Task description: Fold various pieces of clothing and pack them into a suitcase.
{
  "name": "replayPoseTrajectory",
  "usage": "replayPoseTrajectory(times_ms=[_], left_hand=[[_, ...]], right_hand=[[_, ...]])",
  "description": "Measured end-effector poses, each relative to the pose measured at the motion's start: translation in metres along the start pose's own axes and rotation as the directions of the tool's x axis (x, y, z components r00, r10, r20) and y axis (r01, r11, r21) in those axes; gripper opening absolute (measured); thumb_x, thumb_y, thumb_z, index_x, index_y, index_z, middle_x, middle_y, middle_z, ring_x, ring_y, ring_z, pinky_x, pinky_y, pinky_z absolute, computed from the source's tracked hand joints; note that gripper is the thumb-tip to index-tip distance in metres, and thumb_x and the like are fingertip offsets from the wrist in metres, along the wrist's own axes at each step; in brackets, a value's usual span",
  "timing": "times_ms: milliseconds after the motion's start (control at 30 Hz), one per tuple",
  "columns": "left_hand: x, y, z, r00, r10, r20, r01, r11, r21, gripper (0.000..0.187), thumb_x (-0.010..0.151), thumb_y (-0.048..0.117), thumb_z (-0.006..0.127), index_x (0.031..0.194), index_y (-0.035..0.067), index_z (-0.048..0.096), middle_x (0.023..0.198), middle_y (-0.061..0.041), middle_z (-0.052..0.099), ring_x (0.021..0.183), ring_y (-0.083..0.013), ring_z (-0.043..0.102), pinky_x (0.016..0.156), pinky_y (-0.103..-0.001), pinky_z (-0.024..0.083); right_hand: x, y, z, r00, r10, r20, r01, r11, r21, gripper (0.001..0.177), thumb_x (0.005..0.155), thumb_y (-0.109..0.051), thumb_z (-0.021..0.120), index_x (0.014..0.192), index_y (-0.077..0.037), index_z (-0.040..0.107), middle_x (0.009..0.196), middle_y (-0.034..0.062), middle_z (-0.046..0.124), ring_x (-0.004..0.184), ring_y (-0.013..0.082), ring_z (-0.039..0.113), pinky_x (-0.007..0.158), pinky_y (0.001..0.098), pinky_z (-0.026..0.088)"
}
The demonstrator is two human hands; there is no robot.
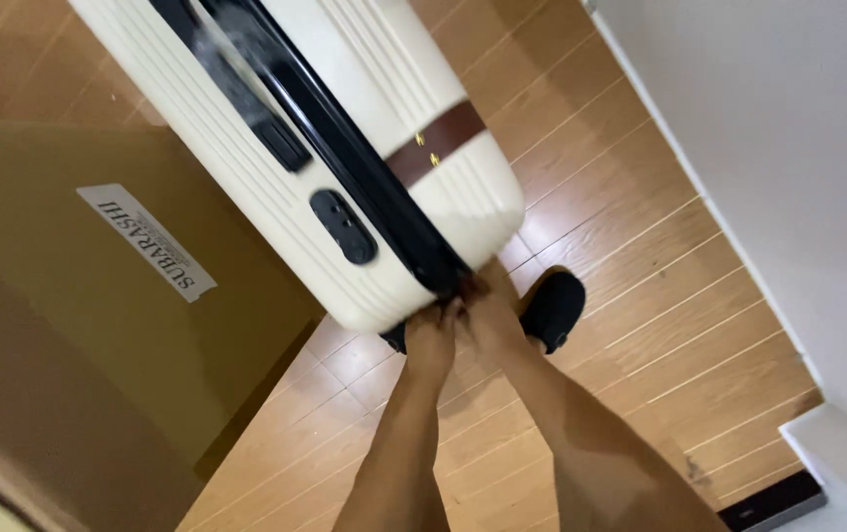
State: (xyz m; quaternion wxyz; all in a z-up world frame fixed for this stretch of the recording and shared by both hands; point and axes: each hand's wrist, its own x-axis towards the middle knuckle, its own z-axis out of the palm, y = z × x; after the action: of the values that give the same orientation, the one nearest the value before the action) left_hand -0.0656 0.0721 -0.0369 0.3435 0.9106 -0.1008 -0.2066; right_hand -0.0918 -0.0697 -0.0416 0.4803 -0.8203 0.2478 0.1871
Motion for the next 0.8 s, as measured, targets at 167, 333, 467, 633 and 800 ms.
replayPoseTrajectory(times_ms=[167,333,467,633,800], left_hand=[[-0.03,0.158,-0.132,0.958,-0.145,0.246,0.131,0.989,0.075,0.04,0.097,0.037,0.064,0.082,0.002,0.076,0.086,-0.021,0.073,0.079,-0.0385,0.07,0.079,-0.049,0.052],[-0.085,0.198,-0.153,0.903,-0.266,0.336,0.293,0.956,-0.031,0.042,0.096,0.041,0.063,0.09,0.0,0.073,0.085,-0.021,0.072,0.077,-0.036,0.071,0.073,-0.046,0.053],[-0.093,0.246,-0.207,0.929,-0.304,0.21,0.347,0.914,-0.209,0.046,0.094,0.041,0.067,0.087,-0.004,0.068,0.078,-0.023,0.07,0.072,-0.0378,0.069,0.064,-0.047,0.052],[-0.06,0.277,-0.267,0.922,-0.354,0.158,0.385,0.883,-0.269,0.047,0.097,0.042,0.063,0.086,-0.003,0.068,0.069,-0.021,0.068,0.063,-0.0361,0.07,0.06,-0.044,0.053],[0.007,0.261,-0.294,0.96,-0.28,-0.006,0.258,0.891,-0.373,0.046,0.087,0.041,0.069,0.101,-0.003,0.065,0.079,-0.022,0.074,0.067,-0.0343,0.074,0.061,-0.044,0.056]], right_hand=[[-0.087,-0.061,-0.067,0.983,-0.13,0.13,0.146,0.982,-0.121,0.03,0.084,-0.007,0.069,0.112,0.002,0.066,0.113,0.0235,0.064,0.103,0.041,0.063,0.084,0.0458,0.053],[-0.169,-0.134,-0.131,0.991,-0.063,0.116,0.071,0.995,-0.066,0.019,0.088,-0.013,0.071,0.103,0.0,0.069,0.106,0.0219,0.064,0.1,0.0408,0.062,0.08,0.0463,0.053],[-0.202,-0.208,-0.165,0.999,-0.02,0.034,0.022,0.998,-0.065,0.032,0.086,-0.018,0.071,0.113,-0.003,0.064,0.104,0.0176,0.065,0.1,0.0369,0.062,0.081,0.0448,0.053],[-0.2,-0.255,-0.166,0.986,-0.134,-0.097,0.124,0.987,-0.102,0.029,0.089,-0.016,0.069,0.113,-0.001,0.061,0.103,0.0196,0.064,0.104,0.0403,0.059,0.086,0.0479,0.049],[-0.143,-0.288,-0.152,0.902,-0.39,-0.185,0.392,0.919,-0.027,0.046,0.087,-0.002,0.063,0.13,0.004,0.049,0.12,0.0303,0.059,0.113,0.0482,0.055,0.092,0.0522,0.046]])
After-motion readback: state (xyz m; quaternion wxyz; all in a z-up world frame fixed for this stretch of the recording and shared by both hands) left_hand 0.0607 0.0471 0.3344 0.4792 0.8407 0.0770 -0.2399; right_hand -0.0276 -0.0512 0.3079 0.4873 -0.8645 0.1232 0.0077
